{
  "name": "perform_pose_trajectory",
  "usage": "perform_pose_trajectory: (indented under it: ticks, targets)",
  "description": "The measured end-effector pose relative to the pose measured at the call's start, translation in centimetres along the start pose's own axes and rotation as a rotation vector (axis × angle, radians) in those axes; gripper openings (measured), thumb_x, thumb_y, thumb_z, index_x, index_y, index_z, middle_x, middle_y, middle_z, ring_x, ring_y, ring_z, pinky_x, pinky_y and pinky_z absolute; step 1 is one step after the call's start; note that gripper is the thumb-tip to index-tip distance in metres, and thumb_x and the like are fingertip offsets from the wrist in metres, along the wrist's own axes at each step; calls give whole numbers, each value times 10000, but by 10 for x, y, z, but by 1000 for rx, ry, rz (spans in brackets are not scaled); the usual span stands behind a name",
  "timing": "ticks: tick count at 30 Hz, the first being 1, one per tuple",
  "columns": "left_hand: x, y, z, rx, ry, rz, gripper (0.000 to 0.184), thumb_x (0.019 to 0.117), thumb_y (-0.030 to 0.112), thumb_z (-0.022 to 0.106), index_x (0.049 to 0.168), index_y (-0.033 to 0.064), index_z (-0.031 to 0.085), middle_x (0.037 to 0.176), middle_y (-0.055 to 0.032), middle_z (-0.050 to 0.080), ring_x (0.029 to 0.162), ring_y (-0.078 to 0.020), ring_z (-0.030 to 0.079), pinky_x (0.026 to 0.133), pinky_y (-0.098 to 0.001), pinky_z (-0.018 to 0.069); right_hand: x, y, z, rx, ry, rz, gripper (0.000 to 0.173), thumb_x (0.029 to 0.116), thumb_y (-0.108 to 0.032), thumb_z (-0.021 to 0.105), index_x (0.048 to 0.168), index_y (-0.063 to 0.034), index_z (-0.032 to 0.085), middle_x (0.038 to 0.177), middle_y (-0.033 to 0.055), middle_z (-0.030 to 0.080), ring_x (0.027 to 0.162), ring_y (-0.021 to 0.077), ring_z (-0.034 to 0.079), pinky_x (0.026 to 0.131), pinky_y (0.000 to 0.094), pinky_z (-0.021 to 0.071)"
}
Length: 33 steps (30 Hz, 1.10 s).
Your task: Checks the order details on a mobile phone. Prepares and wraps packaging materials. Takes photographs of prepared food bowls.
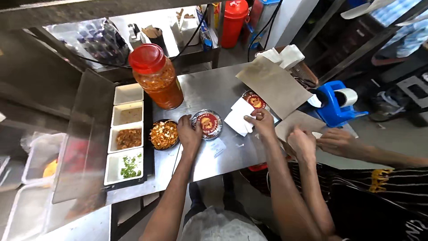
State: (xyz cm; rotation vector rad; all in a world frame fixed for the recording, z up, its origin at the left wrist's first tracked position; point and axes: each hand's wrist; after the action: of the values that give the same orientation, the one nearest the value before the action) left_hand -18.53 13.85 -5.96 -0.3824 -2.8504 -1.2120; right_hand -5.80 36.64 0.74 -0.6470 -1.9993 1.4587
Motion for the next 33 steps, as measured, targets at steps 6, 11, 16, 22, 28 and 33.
perform_pose_trajectory:
  ticks: [6, 11, 16, 22, 28, 33]
  targets:
    - [-4, 9, -4, -351, 25, -190, 472, 1078, 431, 478, 1393, 94, 578, 1400, -167, 584, 1187, -305, 625, 998, -528, 514, 21, 13, 67, 65, -242, 251, 399, 793, -130, 857, 1104, -16, 635, 849, 94, 690, 683, 177, 649, 615, 389, 578]
    - [-26, 1, -7, -104, -110, -126, 482, 1033, 357, 591, 1410, 60, 557, 1400, -196, 577, 1242, -355, 598, 1028, -573, 503, 18, 39, 80, -482, -279, 189, 324, 894, -299, 786, 1140, -95, 733, 1104, 138, 720, 988, 323, 700, 877, 594, 564]
    - [-94, -7, 13, -105, -385, -503, 527, 998, 543, 585, 1158, 57, 712, 956, -149, 736, 875, -325, 717, 815, -580, 578, -73, 72, 46, -584, -329, 310, 373, 1003, -414, 638, 1172, -90, 715, 1083, 181, 682, 975, 374, 665, 805, 613, 546]
    - [-68, -6, 52, -140, -491, -653, 640, 929, 645, 620, 895, 12, 710, 905, -226, 690, 884, -417, 669, 767, -664, 520, -63, 80, 78, -494, -440, 569, 429, 901, -478, 750, 904, -49, 724, 822, 156, 675, 788, 332, 649, 694, 587, 509]
    - [-70, -9, 59, -415, -446, -710, 442, 933, 425, 724, 833, -2, 667, 755, -153, 601, 674, -282, 558, 644, -514, 476, -59, 80, 71, -89, -359, 845, 221, 867, -250, 815, 882, -56, 710, 663, 15, 525, 499, 87, 372, 464, 278, 320]
    - [-91, 9, 32, -501, -469, -521, 415, 991, 428, 668, 861, 38, 722, 672, -94, 608, 571, -204, 545, 573, -425, 479, -99, 59, 36, -23, -344, 660, 269, 930, -313, 765, 859, -69, 676, 723, 39, 587, 568, 113, 475, 522, 297, 414]
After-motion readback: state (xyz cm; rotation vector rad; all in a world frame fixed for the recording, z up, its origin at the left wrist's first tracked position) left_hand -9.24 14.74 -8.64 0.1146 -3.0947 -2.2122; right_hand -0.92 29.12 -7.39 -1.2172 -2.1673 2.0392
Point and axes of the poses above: each hand's wrist, its own x-axis towards the middle knuckle, its own z-axis out of the palm, y = z × x
